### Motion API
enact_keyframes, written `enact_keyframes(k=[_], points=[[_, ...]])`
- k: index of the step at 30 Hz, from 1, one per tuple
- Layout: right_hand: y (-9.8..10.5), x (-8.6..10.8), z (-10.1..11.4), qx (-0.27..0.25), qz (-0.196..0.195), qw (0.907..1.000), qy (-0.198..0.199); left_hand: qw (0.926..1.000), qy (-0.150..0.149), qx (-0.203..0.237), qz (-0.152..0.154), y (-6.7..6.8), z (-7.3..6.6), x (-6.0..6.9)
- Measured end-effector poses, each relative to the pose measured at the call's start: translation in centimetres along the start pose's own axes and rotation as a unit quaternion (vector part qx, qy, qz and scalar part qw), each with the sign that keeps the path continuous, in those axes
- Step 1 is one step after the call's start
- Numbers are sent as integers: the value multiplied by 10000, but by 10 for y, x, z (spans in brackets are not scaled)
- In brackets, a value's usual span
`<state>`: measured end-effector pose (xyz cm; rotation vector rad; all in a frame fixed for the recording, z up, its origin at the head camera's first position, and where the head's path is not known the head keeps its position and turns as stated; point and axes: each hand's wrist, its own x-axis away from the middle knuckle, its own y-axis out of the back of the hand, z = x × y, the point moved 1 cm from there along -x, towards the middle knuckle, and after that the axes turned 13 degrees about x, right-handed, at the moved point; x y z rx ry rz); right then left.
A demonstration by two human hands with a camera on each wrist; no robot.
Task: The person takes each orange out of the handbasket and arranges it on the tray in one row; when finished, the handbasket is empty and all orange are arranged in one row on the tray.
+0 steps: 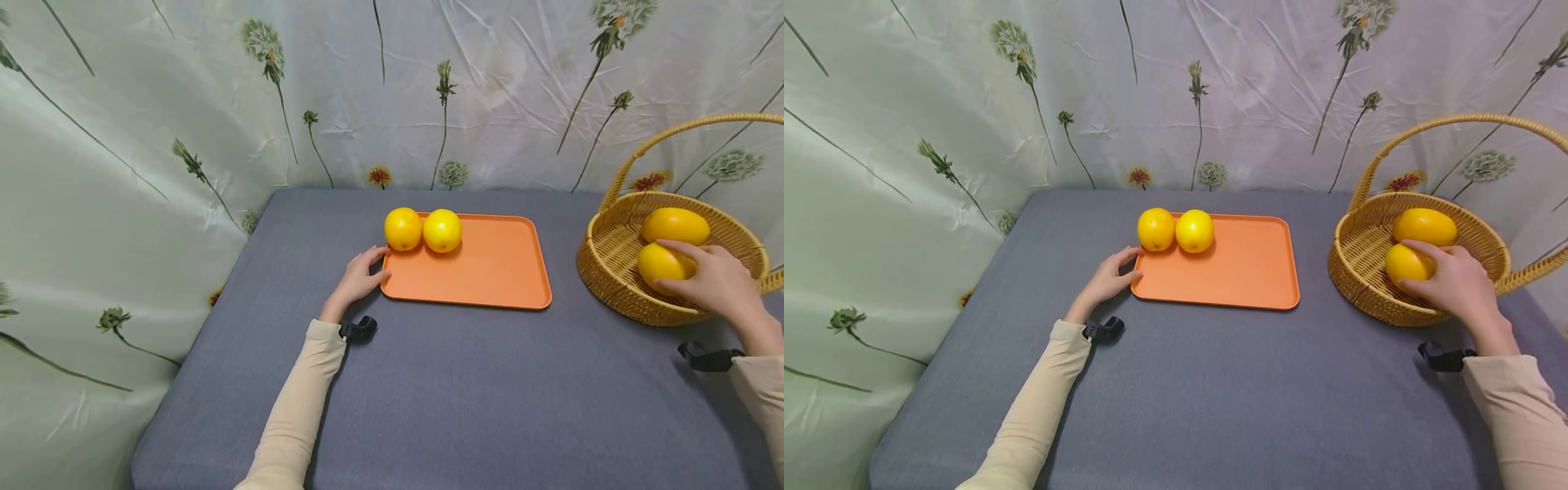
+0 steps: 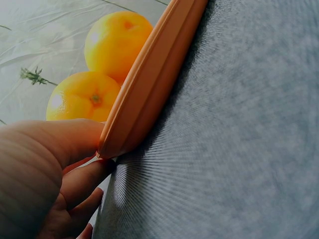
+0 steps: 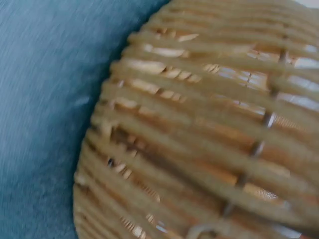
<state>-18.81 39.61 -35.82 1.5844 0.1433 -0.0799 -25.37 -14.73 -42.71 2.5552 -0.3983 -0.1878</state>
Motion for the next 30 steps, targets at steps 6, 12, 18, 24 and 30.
enact_keyframes(k=[6,12,18,24,30], points=[[3,2,10,-190,-187,9995,-166,10000,-15,15,-34,0,0,0],[6,3,20,-355,-416,9984,-159,10000,-23,5,-50,-1,0,-1],[10,2,31,-438,-537,9973,-225,10000,-29,10,-53,-1,1,1],[14,2,39,-584,-902,9937,-305,10000,-28,36,-67,-1,1,0],[15,3,48,-699,-1277,9883,-463,10000,-42,15,-63,-1,0,0]])
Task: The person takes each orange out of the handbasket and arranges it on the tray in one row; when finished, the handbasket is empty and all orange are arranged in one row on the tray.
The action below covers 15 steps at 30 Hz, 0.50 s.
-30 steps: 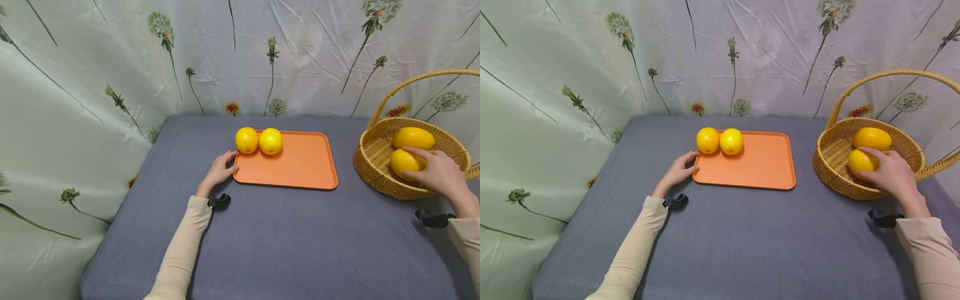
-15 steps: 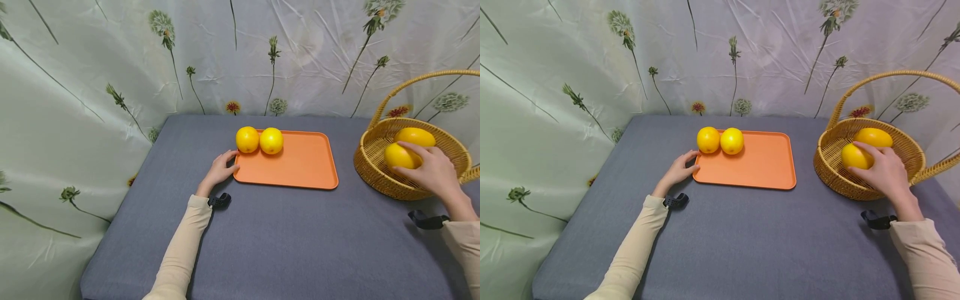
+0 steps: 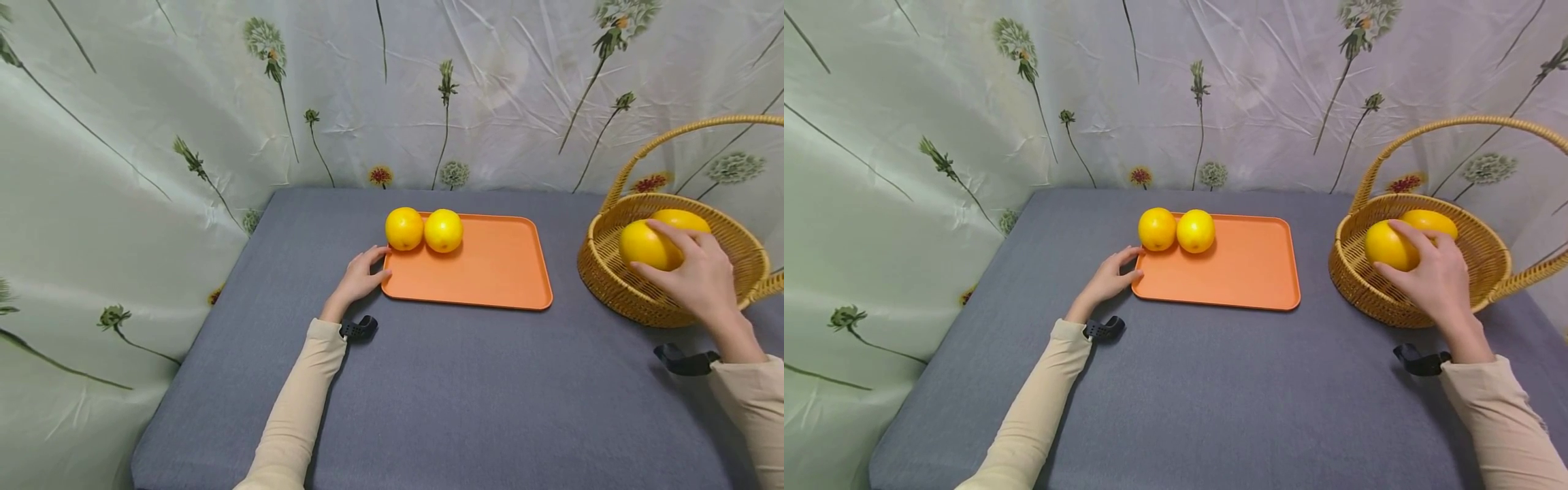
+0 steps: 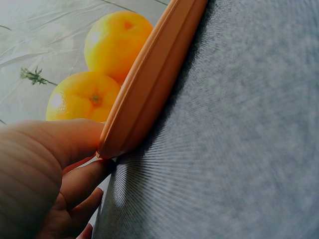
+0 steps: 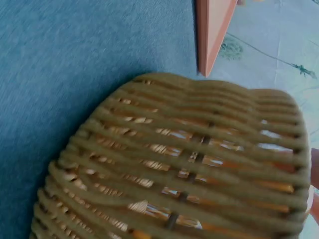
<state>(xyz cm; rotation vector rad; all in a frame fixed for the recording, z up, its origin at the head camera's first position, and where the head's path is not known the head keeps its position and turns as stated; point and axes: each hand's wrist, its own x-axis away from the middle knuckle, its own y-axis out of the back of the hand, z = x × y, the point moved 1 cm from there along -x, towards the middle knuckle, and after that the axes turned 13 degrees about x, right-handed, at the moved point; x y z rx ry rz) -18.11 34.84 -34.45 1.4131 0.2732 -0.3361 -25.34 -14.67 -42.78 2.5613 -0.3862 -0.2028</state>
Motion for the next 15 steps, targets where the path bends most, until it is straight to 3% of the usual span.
enact_keyframes(k=[8,15], points=[[-2,-4,13,-702,-974,9927,146,10000,34,-10,44,0,2,-1],[-2,-7,24,-1070,-1219,9867,90,10000,8,-14,14,0,0,0]])
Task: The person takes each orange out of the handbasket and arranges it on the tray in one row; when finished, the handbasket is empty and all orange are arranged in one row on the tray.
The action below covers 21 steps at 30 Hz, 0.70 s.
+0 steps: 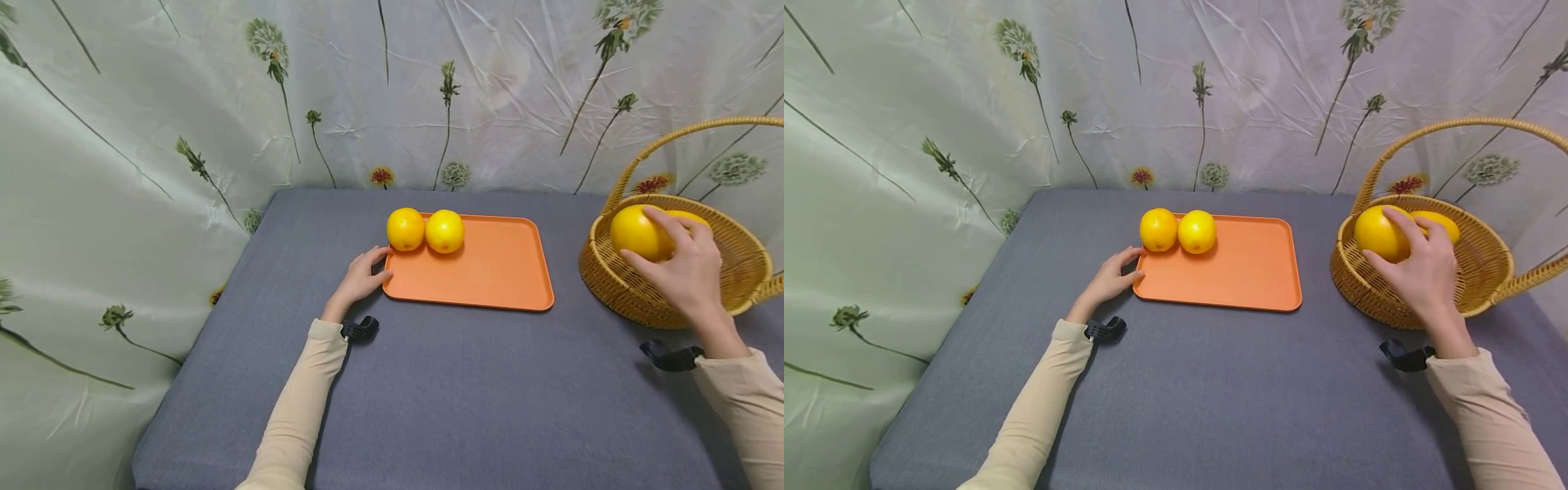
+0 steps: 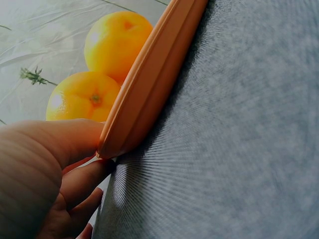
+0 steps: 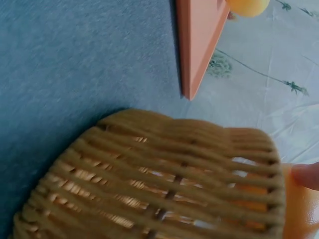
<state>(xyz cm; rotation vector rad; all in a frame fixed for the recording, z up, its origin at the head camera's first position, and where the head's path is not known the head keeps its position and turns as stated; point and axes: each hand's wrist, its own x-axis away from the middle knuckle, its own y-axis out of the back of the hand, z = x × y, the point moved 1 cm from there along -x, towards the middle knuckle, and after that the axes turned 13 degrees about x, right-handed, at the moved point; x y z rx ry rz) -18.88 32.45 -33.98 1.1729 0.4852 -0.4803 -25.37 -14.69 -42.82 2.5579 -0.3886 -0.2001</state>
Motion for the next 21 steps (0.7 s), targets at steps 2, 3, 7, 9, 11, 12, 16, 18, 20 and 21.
enact_keyframes(k=[2,3,7,9,11,12,16,18,20,21], points=[[-1,-1,2,-50,-92,9999,9,10000,-5,-7,-3,0,0,0],[-2,-2,4,-71,-145,9999,25,10000,-3,-11,4,0,0,-1],[-5,-4,9,-143,-336,9993,128,10000,14,0,43,0,0,-1],[-7,-5,12,-199,-429,9987,193,10000,20,3,57,0,1,-1],[-9,-6,16,-250,-501,9982,229,10000,-16,-20,36,0,2,-1],[-10,-6,18,-283,-523,9980,231,10000,-21,-19,24,1,2,-1],[-14,-7,29,-466,-545,9971,255,10000,-35,-20,-18,0,3,0],[-16,-7,35,-583,-558,9963,288,10000,-36,-35,-26,0,4,-1],[-17,-8,41,-683,-559,9956,316,10000,-66,-57,-20,0,3,0],[-19,-8,44,-722,-547,9953,329,10000,-79,-54,-17,0,3,0]])
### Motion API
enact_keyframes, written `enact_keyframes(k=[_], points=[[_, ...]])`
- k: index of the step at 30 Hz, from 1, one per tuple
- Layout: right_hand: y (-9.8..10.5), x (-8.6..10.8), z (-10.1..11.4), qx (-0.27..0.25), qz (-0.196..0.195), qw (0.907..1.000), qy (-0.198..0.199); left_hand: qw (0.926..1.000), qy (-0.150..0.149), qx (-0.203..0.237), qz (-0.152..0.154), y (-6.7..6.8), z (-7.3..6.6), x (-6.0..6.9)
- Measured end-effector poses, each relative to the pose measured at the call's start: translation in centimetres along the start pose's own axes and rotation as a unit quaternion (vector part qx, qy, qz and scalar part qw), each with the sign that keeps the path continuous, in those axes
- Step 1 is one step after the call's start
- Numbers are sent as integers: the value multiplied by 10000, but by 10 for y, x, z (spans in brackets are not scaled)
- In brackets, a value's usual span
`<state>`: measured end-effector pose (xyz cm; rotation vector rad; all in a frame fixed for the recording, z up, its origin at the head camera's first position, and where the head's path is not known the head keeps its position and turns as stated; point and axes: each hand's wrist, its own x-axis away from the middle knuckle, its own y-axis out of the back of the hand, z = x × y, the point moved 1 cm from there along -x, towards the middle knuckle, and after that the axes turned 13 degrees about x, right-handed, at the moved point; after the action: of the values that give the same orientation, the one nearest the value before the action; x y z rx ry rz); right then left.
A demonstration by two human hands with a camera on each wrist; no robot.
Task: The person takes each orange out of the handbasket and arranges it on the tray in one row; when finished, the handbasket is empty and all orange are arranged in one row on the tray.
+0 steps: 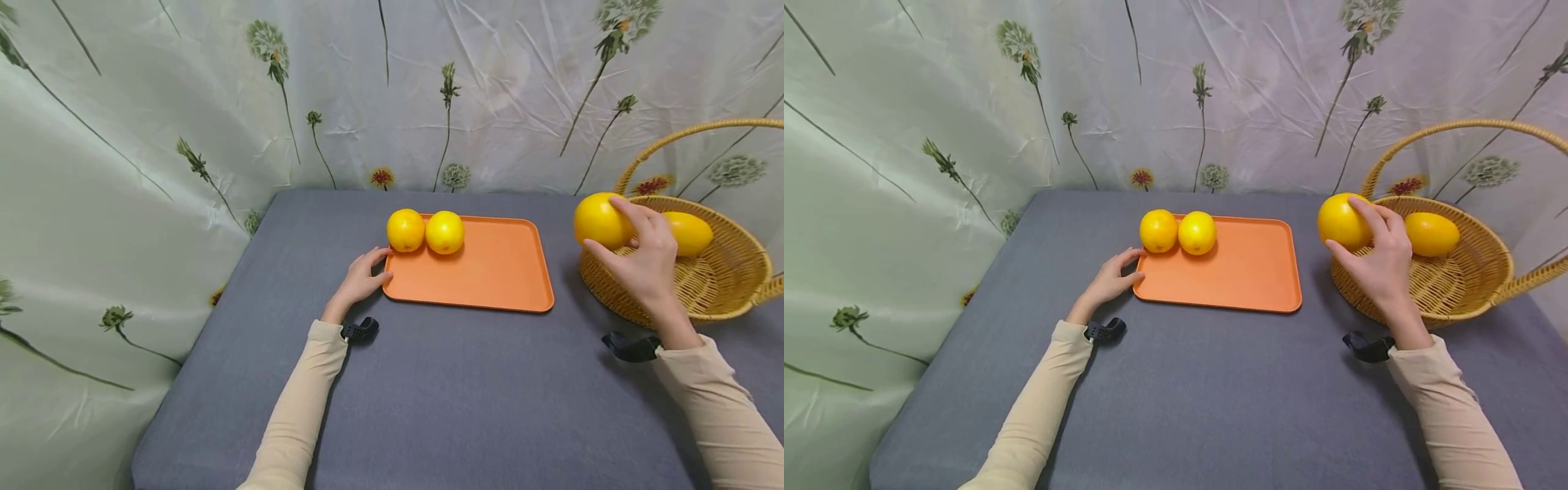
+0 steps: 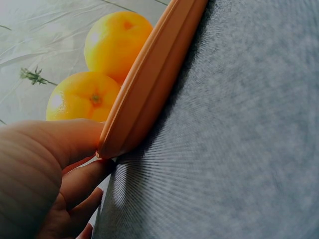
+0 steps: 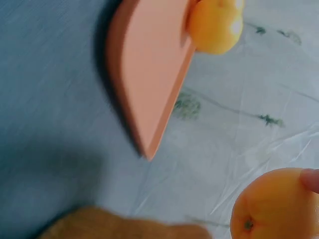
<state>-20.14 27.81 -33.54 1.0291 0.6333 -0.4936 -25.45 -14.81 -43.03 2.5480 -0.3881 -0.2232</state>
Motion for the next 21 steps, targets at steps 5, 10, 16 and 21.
enact_keyframes(k=[5,10,16,21], points=[[-13,-2,12,-182,154,9997,0,10000,20,49,20,0,-2,1],[-28,-5,22,-304,401,9987,-55,10000,17,22,17,0,-1,0],[-49,-6,28,-543,786,9953,-129,10000,21,-13,40,0,0,0],[-61,-8,34,-624,1022,9926,-218,10000,3,31,19,0,-1,0]])
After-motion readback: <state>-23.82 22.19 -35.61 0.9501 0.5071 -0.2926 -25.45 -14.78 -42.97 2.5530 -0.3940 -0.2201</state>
